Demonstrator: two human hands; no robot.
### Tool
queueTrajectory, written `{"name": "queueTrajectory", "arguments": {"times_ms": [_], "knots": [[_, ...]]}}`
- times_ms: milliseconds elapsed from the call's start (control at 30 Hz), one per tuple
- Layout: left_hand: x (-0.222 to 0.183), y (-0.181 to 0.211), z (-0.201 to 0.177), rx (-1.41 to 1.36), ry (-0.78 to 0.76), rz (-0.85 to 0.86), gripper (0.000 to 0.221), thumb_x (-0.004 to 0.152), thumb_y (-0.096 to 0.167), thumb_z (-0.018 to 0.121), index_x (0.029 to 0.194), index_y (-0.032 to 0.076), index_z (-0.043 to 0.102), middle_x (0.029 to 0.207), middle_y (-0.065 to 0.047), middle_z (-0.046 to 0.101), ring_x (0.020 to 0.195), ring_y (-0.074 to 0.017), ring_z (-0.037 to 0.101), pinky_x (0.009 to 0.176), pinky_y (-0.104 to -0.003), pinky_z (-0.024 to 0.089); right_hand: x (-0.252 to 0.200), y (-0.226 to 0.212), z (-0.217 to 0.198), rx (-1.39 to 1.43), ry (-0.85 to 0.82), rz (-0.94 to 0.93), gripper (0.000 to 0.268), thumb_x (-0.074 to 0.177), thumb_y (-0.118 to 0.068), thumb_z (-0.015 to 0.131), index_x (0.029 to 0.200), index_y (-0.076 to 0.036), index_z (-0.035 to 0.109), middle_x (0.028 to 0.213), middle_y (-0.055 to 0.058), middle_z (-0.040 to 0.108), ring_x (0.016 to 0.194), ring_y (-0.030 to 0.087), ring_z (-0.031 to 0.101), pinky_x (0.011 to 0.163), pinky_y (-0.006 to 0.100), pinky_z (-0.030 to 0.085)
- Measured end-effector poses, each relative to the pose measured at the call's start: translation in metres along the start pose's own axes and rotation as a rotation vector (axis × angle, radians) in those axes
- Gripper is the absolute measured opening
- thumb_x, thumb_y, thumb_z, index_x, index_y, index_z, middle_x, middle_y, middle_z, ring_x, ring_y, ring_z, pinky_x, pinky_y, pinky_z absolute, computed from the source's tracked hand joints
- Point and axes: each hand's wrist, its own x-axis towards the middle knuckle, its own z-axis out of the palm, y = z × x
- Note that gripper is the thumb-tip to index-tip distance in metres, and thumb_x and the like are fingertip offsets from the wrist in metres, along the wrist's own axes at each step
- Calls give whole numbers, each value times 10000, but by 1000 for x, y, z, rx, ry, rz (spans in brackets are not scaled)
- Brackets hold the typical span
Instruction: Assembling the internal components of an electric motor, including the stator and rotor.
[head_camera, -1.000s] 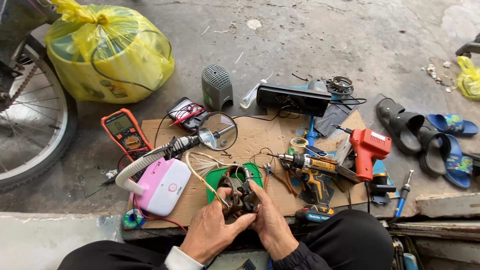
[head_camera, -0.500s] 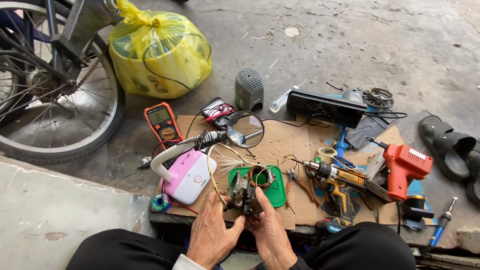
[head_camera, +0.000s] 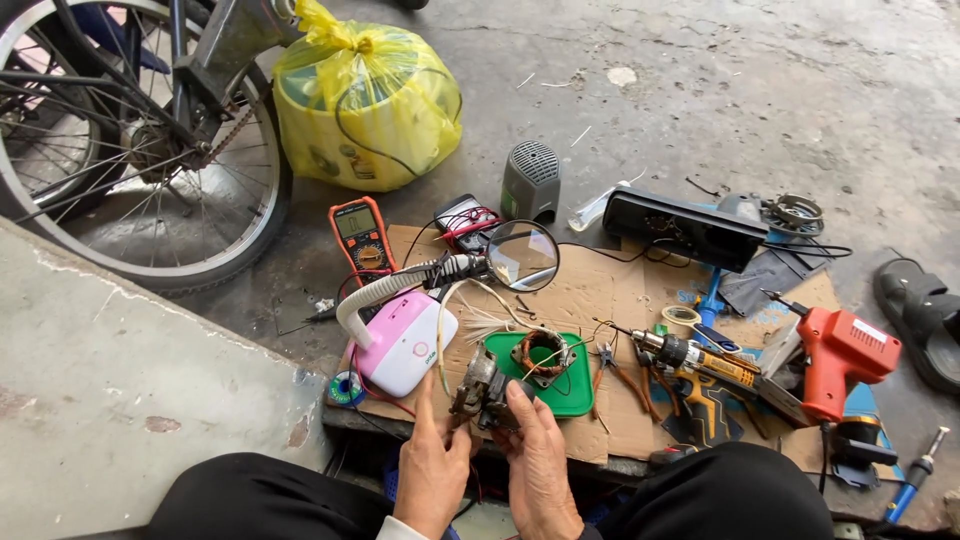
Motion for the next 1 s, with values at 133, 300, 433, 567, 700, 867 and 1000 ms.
{"name": "queueTrajectory", "arguments": {"times_ms": [133,300,433,567,700,867,1000], "knots": [[7,-10,7,100,-114,-114,832,966,318,596,1749,311,314,833,7,926,1003,-258,849,1017,-369,567,5,6,0,48,-3,-38,347,971,-236,778,1258,-63,690,1144,137,768,970,267,651,849,398,508],[16,-20,16,147,-151,-62,663,915,410,608,1556,242,606,795,56,931,1025,-184,870,948,-345,594,-3,-2,4,-14,70,-106,566,876,-234,815,1370,-37,620,1230,139,747,1108,232,639,1015,355,476],[16,-22,28,-370,-274,-68,190,1031,210,700,977,87,834,866,-74,920,657,-173,816,628,-291,663,11,5,-9,-110,100,-228,556,889,-188,841,1391,-53,643,1135,177,780,1036,226,684,964,318,500],[10,-28,37,354,-190,134,211,1020,431,585,1019,279,732,856,-75,854,848,-326,812,786,-486,583,-4,-16,-2,-275,61,-225,560,879,-206,850,1375,-53,638,1132,186,828,973,223,704,885,328,543],[5,-54,56,898,-45,582,345,1012,152,584,1299,337,634,770,-33,770,694,-384,796,543,-568,606,-5,-36,5,-432,56,-175,547,847,-301,864,1314,-57,717,1147,110,770,1032,176,663,970,280,478],[13,-152,106,909,12,901,400,859,285,718,1258,267,742,664,-33,707,562,-326,711,366,-533,508,-13,-50,20,-458,59,-130,549,874,-388,815,1319,-86,708,1219,83,767,1078,193,623,974,338,445],[50,-280,167,1071,-359,599,273,1076,726,564,1120,584,793,788,32,715,847,-296,679,720,-534,468,10,-56,21,-345,46,-140,436,882,-461,783,1185,-160,691,1443,-9,758,1308,152,635,1007,386,448]]}}
